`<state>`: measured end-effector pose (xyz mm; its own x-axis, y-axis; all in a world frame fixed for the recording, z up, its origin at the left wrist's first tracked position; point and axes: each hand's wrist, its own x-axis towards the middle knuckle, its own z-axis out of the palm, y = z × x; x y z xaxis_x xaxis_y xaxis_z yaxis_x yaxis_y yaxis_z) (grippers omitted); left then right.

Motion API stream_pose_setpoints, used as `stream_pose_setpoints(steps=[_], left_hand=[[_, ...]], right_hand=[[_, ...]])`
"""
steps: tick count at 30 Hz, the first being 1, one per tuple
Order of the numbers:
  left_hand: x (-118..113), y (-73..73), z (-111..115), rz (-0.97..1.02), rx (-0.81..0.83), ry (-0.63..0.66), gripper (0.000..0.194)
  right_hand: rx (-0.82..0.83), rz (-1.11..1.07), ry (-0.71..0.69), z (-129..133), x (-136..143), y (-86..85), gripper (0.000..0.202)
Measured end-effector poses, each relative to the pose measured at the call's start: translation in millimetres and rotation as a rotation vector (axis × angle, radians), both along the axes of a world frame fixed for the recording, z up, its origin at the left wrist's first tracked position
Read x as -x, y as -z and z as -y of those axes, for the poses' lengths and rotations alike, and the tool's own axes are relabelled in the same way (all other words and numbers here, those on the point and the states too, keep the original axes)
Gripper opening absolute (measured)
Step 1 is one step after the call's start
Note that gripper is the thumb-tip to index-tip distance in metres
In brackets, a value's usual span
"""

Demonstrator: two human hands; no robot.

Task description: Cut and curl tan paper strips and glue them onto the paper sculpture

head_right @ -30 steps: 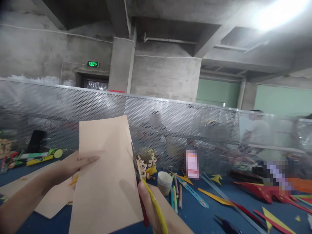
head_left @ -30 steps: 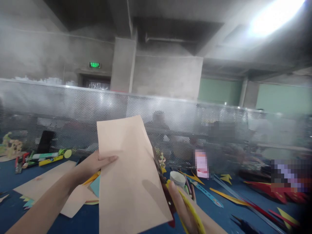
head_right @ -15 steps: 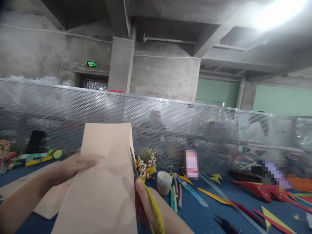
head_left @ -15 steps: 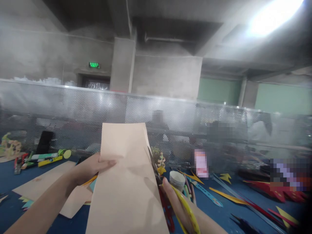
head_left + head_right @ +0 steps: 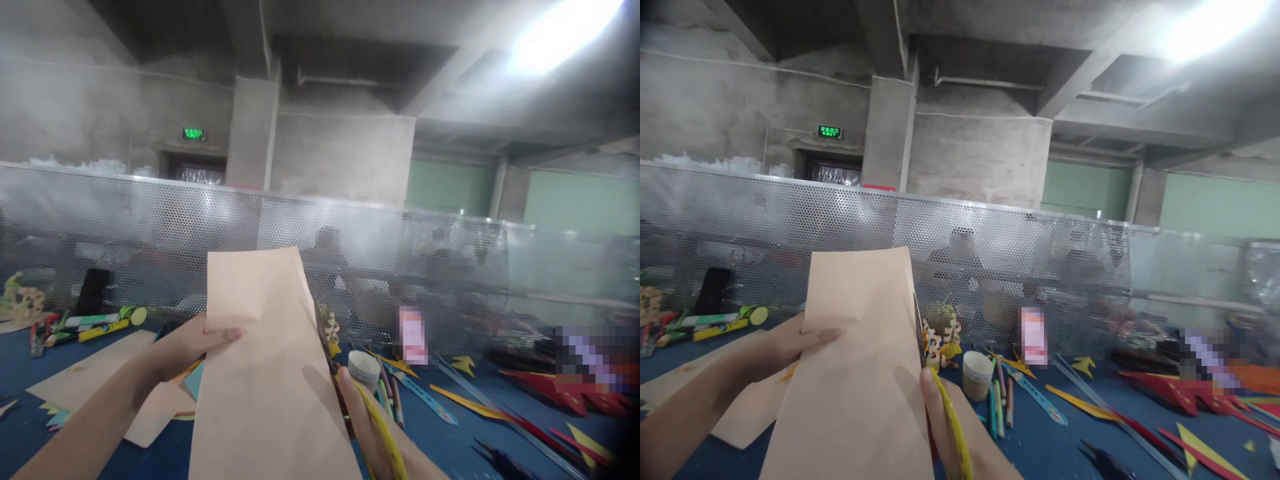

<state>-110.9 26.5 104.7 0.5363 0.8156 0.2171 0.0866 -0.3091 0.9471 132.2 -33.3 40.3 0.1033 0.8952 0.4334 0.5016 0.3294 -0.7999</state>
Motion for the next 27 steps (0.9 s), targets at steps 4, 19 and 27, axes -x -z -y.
stream_pose_setpoints(steps=[4,19,27], left_hand=[[1.0,1.3,-0.8,-0.011,0.000,0.009,0.039],[-1.5,-3.8,2.6,0.005,0.018,0.006,0.038],[3.1,2.0,-4.3,0.079,0.087,0.025,0.040]], right_hand=[[0.060,-0.038,-0.045,4.5,3.3,-8.0,0.058],[0.013,0.035,0.010,3.8,7.2,-6.1,0.063],[-0.106,-0.001,-0.098,-0.4,6.1,-6.1,0.063]])
